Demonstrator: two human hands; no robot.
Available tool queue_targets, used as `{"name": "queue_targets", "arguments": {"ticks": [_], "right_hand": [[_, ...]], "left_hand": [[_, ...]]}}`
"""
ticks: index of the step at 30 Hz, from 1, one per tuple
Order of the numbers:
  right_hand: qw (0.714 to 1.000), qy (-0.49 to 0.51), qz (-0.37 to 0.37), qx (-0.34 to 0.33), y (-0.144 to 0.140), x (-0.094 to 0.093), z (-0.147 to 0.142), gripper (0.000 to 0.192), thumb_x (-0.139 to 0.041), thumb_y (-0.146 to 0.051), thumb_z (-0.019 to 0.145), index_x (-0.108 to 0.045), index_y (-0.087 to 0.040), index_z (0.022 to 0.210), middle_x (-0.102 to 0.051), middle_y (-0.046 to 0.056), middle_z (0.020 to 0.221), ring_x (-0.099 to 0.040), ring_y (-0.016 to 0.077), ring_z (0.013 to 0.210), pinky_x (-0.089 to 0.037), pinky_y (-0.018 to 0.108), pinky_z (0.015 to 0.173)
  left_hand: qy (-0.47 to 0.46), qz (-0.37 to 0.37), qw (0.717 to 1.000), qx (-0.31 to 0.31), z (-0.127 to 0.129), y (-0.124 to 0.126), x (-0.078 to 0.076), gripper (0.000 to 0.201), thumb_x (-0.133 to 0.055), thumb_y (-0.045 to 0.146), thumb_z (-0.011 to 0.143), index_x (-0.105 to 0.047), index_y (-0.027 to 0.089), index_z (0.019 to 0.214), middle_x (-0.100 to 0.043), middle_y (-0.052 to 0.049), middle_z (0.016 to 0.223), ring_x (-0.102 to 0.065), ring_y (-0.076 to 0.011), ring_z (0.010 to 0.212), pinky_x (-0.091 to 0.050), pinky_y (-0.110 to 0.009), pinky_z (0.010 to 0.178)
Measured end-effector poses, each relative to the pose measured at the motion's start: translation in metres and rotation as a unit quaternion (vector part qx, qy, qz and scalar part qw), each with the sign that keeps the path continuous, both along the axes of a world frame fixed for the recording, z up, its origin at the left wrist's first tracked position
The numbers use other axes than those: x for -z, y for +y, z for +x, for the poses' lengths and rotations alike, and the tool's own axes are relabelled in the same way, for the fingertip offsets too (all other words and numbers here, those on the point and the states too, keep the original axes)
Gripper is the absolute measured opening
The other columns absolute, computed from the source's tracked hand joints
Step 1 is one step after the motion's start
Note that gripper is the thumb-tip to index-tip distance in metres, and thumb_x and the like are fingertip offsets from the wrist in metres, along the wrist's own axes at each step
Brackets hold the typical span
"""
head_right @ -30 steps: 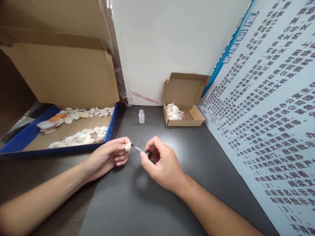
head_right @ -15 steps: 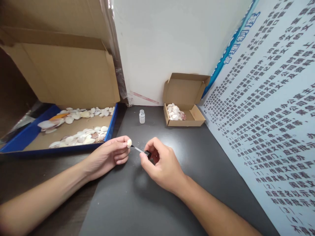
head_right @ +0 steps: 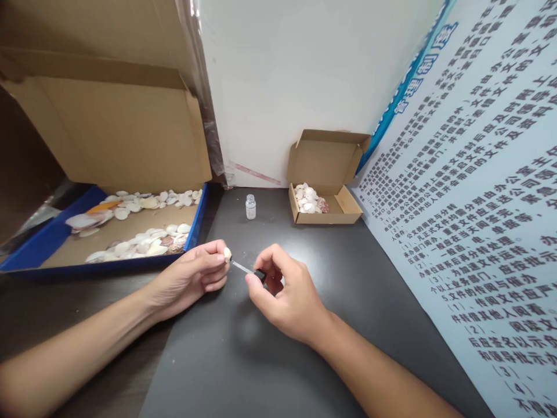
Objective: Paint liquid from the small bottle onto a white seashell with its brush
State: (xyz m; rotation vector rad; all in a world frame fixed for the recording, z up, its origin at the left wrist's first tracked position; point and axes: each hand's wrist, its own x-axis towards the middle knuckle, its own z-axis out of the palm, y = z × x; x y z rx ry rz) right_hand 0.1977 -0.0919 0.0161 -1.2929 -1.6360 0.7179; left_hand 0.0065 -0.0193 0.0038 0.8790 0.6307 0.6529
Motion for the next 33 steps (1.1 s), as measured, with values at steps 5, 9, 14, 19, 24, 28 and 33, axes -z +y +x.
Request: {"name": "queue_targets", "arguments": {"ticks": [5,9,14,19,24,28,33], "right_hand": [[1.000,-0.002,-0.011,0.005,0.0007,0.0012,0.0006,0.013,-0.060,-0.022,0.083,-0.047,-0.023,0.080,-0.045,-0.007,0.061,-0.043,0.0098,0.051,-0.037,0.022,0.048],[1.000,0.003,-0.002,-0.002,0.0012,0.0016,0.0002,0.012,-0.061,-0.022,0.083,-0.049,-0.023,0.082,-0.046,-0.007,0.062,-0.043,0.0098,0.051,-0.038,0.023,0.049],[0.999,-0.009,-0.030,0.005,0.0013,0.0009,-0.0006,0.013,-0.060,-0.023,0.083,-0.047,-0.023,0.080,-0.046,-0.006,0.062,-0.043,0.0101,0.051,-0.037,0.023,0.048],[1.000,-0.001,0.002,-0.008,-0.0008,0.0004,-0.0004,0.012,-0.060,-0.022,0.082,-0.048,-0.023,0.080,-0.046,-0.007,0.060,-0.042,0.0099,0.049,-0.038,0.023,0.048],[1.000,0.000,0.002,-0.005,-0.0014,0.0020,-0.0002,0.012,-0.061,-0.023,0.082,-0.049,-0.023,0.081,-0.046,-0.007,0.060,-0.042,0.0100,0.049,-0.038,0.023,0.047],[1.000,0.000,-0.002,-0.010,-0.0016,0.0027,-0.0003,0.012,-0.061,-0.022,0.083,-0.049,-0.023,0.082,-0.046,-0.007,0.061,-0.043,0.0101,0.050,-0.038,0.024,0.048],[1.000,0.003,-0.010,-0.007,-0.0011,0.0019,-0.0006,0.012,-0.060,-0.022,0.083,-0.048,-0.023,0.081,-0.045,-0.007,0.061,-0.042,0.0101,0.050,-0.037,0.023,0.048]], "left_hand": [[0.003,-0.001,1.000,-0.010,-0.0001,-0.0003,0.0000,0.022,-0.075,0.028,0.078,-0.056,0.017,0.075,-0.035,0.008,0.056,-0.022,-0.0067,0.051,-0.024,-0.019,0.048],[0.002,0.003,1.000,-0.013,0.0000,0.0000,-0.0005,0.020,-0.074,0.026,0.078,-0.057,0.018,0.075,-0.033,0.008,0.056,-0.022,-0.0071,0.051,-0.024,-0.020,0.048],[0.002,0.003,1.000,-0.014,-0.0005,-0.0001,-0.0009,0.018,-0.073,0.024,0.078,-0.057,0.018,0.073,-0.034,0.007,0.057,-0.022,-0.0077,0.052,-0.025,-0.020,0.048],[0.003,0.000,1.000,-0.017,-0.0013,0.0000,-0.0002,0.017,-0.075,0.024,0.077,-0.059,0.018,0.074,-0.031,0.008,0.056,-0.023,-0.0077,0.052,-0.025,-0.020,0.049],[0.012,-0.006,1.000,-0.014,-0.0007,-0.0003,-0.0013,0.020,-0.077,0.025,0.075,-0.058,0.018,0.071,-0.035,0.007,0.057,-0.026,-0.0072,0.051,-0.025,-0.020,0.049],[0.016,-0.006,1.000,-0.014,-0.0005,-0.0008,-0.0018,0.022,-0.077,0.025,0.074,-0.057,0.018,0.070,-0.041,0.006,0.059,-0.028,-0.0066,0.051,-0.025,-0.020,0.048],[0.013,-0.009,1.000,-0.013,-0.0006,-0.0006,-0.0021,0.021,-0.077,0.023,0.075,-0.057,0.017,0.071,-0.044,0.006,0.060,-0.029,-0.0062,0.050,-0.025,-0.021,0.049]]}}
